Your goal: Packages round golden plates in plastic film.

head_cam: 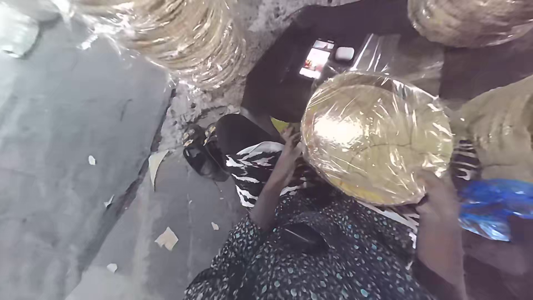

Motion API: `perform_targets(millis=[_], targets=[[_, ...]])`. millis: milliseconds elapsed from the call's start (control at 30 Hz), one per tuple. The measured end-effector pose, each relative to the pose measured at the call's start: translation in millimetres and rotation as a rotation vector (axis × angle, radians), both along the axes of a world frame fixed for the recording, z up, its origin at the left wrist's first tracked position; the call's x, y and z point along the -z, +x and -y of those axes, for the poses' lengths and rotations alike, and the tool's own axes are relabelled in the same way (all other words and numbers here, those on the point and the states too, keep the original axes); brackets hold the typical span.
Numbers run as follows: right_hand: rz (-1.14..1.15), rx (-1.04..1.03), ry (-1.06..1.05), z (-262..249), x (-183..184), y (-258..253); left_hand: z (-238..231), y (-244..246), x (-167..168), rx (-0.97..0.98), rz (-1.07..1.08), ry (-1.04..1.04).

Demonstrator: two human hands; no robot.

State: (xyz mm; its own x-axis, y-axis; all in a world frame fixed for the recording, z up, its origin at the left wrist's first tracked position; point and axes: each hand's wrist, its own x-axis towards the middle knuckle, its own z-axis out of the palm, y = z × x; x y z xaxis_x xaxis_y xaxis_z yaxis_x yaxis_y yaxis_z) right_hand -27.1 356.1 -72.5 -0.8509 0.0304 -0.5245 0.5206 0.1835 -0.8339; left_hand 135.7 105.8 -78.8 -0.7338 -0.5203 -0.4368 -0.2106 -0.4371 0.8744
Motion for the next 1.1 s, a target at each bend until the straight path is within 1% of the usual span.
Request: perform_targets(millis=[67, 167, 267, 333, 400, 500, 533, 633, 700, 767, 833, 933, 1033, 1100], targets=[[0.013, 0.015, 0.011, -1, 1, 0, -7, 1, -1, -0.059, 0.034, -0.062], [0.012, 0.018, 0.013, -1, 3, 0, -10, 9, 3, -0.145, 0.081, -0.214], [0.015, 0.013, -0.001, 1, 4, -1, -7, 13, 5, -0.103, 0.087, -0.26], [0.017, 0.01, 0.012, 3, 2, -1, -10, 11, 6, -0.143, 0.091, -0.302], [-0.001, -0.003, 0.011, 4, 3, 0, -15, 8, 8, -0.191, 0.084, -0.412], [-0.027, -0.008, 0.003, 2, 6, 0, -24, 9, 10, -0.187, 0.053, -0.574], [-0.022, -0.002, 0.002, 2, 5, 0, -27, 10, 12, -0.174, 0.042, -0.584], [-0.011, 0.011, -0.002, 3, 4, 1, -36, 13, 19, -0.155, 0.038, -0.53], [-0.016, 0.007, -0.006, 4, 6, 1, -41, 8, 23, -0.224, 0.067, -0.511], [-0.017, -0.007, -0.021, 4, 10, 2, -43, 2, 22, -0.3, 0.143, -0.506], [-0.035, -0.017, -0.014, 6, 14, 4, -41, -4, 22, -0.334, 0.183, -0.498], [-0.073, -0.041, 0.009, 5, 19, 9, -40, -6, 26, -0.355, 0.183, -0.565], [-0.145, -0.029, 0.023, 9, 27, 11, -36, -8, 33, -0.347, 0.179, -0.684], [-0.163, -0.009, 0.027, 11, 28, 12, -35, -9, 35, -0.347, 0.187, -0.687]])
